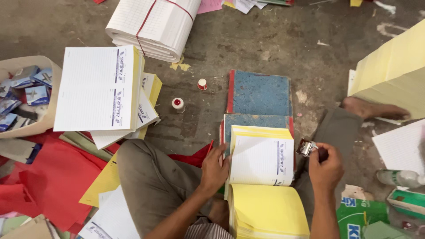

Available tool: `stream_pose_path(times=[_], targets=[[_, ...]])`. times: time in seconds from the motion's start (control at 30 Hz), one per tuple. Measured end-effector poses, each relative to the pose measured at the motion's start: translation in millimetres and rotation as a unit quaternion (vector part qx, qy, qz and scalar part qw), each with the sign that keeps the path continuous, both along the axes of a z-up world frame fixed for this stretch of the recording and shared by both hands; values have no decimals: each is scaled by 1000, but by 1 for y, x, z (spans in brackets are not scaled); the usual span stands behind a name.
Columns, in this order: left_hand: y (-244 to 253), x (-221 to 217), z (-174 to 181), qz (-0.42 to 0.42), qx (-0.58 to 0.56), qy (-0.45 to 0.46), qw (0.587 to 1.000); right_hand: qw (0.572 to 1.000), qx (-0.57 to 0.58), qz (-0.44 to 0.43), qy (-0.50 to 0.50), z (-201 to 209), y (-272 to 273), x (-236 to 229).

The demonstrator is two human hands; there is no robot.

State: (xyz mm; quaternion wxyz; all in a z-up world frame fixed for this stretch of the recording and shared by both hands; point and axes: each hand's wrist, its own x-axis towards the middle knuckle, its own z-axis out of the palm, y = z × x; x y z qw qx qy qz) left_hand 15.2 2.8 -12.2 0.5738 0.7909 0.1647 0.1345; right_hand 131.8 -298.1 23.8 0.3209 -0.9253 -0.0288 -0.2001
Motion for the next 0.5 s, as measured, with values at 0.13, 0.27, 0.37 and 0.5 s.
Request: stream_pose_path(times=[0.13,0.27,0.37,0.5], targets=[[-6,37,0,-13,59,-17,998,999,-35,7,21,-52,-25,33],[-12,58,10,-7,84,53,995,998,-37,41,41,-104,-41,46],[-13,63,16,-14,67,134,989,997,-37,43,51,-126,-40,48],[-15,63,18,1,82,131,988,991,-81,48,99,-100,-30,47]])
